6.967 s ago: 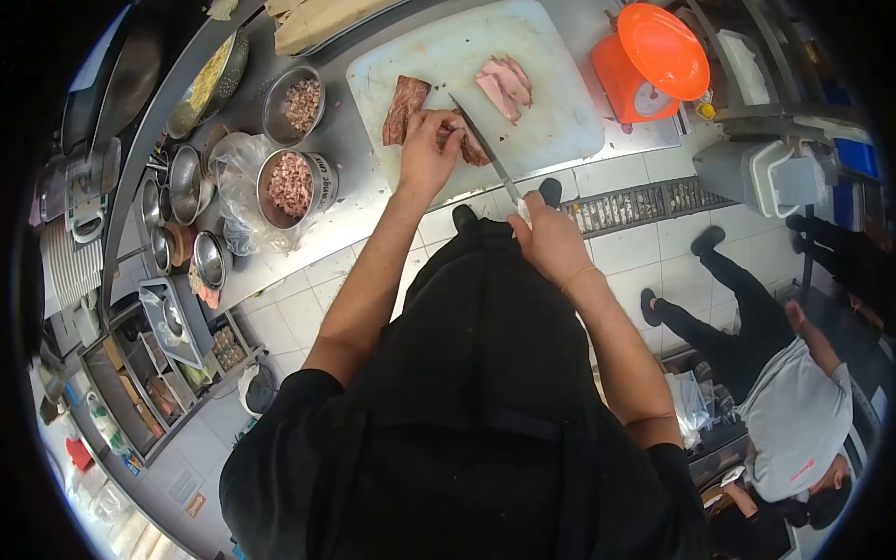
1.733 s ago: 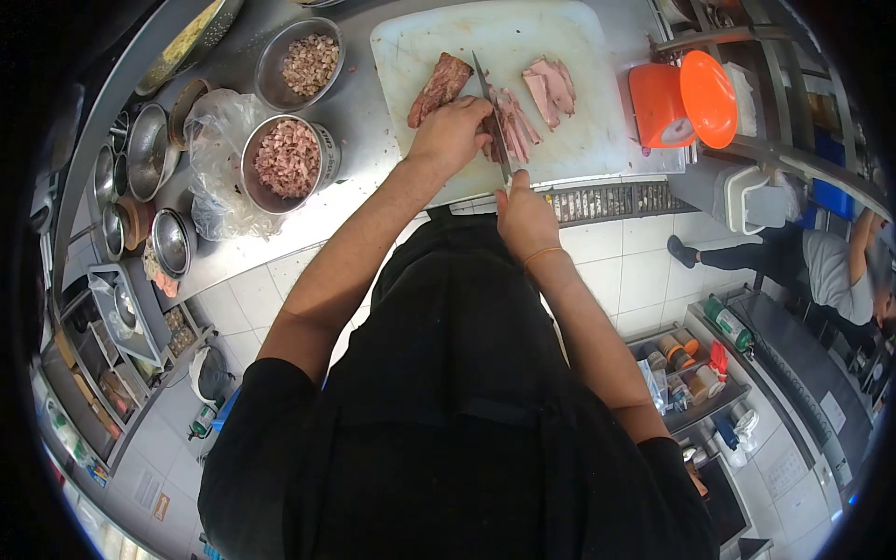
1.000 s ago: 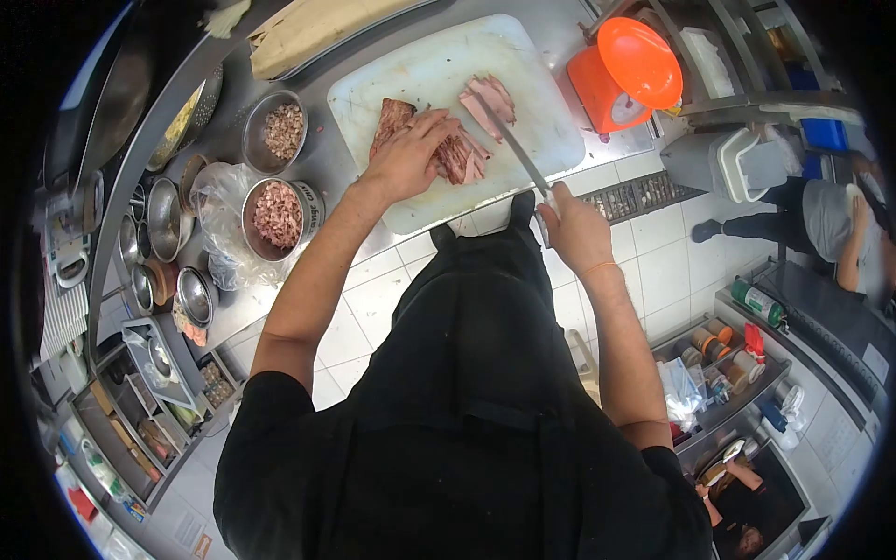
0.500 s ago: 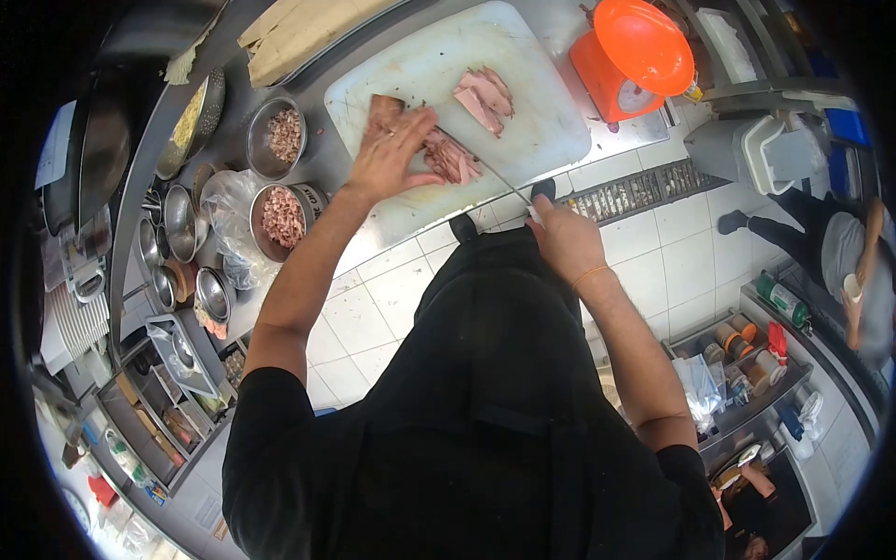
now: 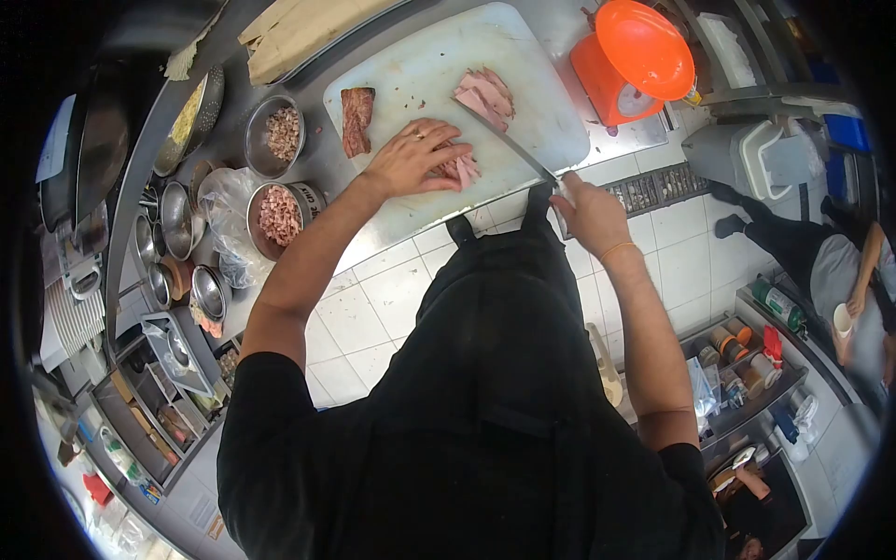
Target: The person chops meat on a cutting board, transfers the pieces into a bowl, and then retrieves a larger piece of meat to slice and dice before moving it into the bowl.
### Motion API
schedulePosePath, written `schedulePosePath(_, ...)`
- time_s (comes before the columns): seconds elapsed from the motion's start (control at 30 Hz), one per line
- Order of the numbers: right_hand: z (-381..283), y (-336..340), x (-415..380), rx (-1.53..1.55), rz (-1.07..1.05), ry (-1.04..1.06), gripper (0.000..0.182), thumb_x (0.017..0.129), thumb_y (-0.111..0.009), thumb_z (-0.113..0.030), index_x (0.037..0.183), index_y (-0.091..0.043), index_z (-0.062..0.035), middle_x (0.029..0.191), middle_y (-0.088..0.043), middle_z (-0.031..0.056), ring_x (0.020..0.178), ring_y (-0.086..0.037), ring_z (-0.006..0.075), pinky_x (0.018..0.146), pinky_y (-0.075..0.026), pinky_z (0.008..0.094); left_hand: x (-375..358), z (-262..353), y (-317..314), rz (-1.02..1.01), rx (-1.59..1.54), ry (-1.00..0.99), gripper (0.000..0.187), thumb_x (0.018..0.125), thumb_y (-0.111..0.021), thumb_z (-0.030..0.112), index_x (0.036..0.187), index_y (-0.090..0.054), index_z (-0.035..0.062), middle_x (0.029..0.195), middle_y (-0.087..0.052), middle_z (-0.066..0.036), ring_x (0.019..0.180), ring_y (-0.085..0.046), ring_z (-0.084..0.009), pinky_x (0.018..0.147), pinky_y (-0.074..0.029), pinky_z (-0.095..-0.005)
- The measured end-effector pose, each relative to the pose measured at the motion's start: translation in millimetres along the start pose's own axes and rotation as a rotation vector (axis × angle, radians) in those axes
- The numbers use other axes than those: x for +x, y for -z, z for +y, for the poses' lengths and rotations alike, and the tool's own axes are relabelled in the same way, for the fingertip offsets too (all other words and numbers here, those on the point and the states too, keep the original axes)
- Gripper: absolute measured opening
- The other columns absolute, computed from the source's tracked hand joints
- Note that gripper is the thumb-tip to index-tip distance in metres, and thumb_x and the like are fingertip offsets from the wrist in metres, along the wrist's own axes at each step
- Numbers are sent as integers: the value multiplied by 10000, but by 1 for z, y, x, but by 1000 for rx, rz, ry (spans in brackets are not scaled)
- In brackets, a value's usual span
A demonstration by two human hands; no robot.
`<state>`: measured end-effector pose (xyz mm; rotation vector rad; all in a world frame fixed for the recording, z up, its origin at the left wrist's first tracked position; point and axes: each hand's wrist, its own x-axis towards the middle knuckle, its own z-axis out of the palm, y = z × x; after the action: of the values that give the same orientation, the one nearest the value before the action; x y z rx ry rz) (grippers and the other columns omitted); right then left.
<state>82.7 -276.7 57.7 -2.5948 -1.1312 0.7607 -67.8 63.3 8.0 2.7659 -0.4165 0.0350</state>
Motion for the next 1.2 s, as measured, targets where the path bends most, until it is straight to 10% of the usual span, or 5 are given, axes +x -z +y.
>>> schedulePosePath(0.4,-24,-15,7,-11,88,69,352,1044,-650,-351,1194,-586,-39,928,-738,221,887,-730,450,758,-571,564,13,85,-50,495,41,804,595,861,-845,470,1344,-720,147,1221,-632,-81,1195,-567,-298,1183,-349,-533)
schedulePosePath(0.8,-52,-9,18,17,73,84,347,1057,-633,-341,1159,-567,-16,913,-733,249,868,-724,471,744,-572,568,15,74,-42,660,86,540,152,829,-827,189,895,-723,101,1305,-621,-92,1366,-541,-305,1248,-306,-588)
schedulePosePath(1.2,-65,-16,16,-35,102,44,337,1066,-619,-332,1159,-569,-12,926,-727,243,868,-722,470,740,-573,563,10,72,-38,665,113,1002,618,932,-733,301,1434,-540,-4,1495,-551,-197,1426,-491,-387,1266,-292,-590)
